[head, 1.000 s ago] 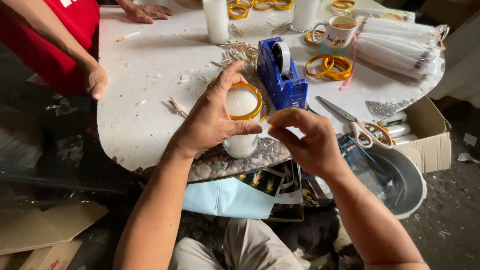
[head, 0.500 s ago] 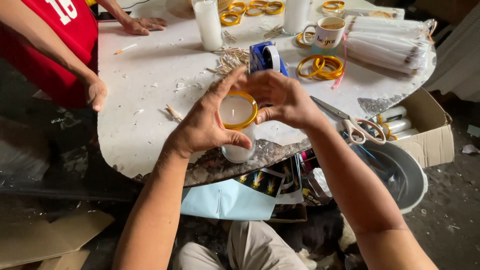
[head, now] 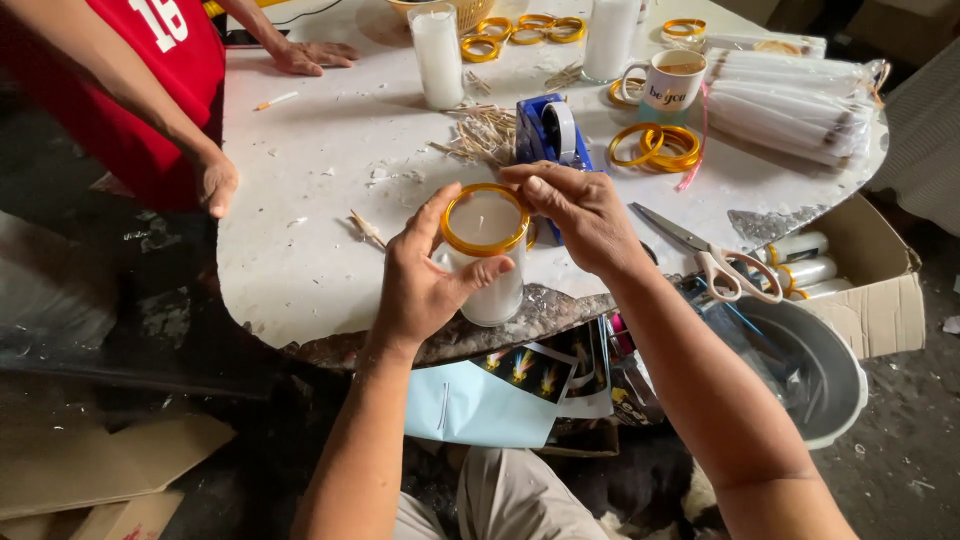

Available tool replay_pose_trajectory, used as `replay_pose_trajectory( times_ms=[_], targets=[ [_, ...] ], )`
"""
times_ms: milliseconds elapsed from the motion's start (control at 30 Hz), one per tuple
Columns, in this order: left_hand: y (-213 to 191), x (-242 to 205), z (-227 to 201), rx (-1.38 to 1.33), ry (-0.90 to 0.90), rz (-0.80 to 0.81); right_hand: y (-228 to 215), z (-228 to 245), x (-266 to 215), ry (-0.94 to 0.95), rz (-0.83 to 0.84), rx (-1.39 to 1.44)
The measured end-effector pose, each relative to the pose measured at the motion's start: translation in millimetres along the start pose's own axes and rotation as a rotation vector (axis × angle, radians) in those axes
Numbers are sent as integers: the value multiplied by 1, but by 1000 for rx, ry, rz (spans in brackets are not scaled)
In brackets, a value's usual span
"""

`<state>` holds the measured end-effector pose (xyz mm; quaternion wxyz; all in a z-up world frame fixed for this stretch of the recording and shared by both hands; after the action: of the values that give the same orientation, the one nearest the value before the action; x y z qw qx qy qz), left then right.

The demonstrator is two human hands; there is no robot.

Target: The person places a yellow plastic ring onto the rim of a white cylindrical candle. They then use scissors to trim a wick or string protruding from the top of the candle. The person repeats the process of placing rings and trimming the wick on multiple candles.

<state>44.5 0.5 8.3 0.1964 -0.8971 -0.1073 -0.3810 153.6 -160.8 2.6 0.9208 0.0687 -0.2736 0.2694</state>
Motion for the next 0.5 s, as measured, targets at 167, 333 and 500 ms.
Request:
replay_pose_trajectory(
  times_ms=[167,333,500],
  targets=[
    [-4,1,13,-61,-27,-13,16,3,5,-53,46,-46],
    [-3,-2,21,-297,-88,150,11,23,-19,-67,-107,15],
    [1,-15,7,-205,9,5,10,34,-34,-75,-182,-130]
  ],
)
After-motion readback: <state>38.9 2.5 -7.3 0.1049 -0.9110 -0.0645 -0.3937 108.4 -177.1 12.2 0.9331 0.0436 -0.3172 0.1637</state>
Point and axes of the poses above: each hand's wrist, its own x-axis towards the middle knuckle, its own y-axis out of the palm, z = x × y, the point moved 8 cm from there along x, towards the middle knuckle, and after that the axes turned 3 degrees about x, right-handed, at the moved point
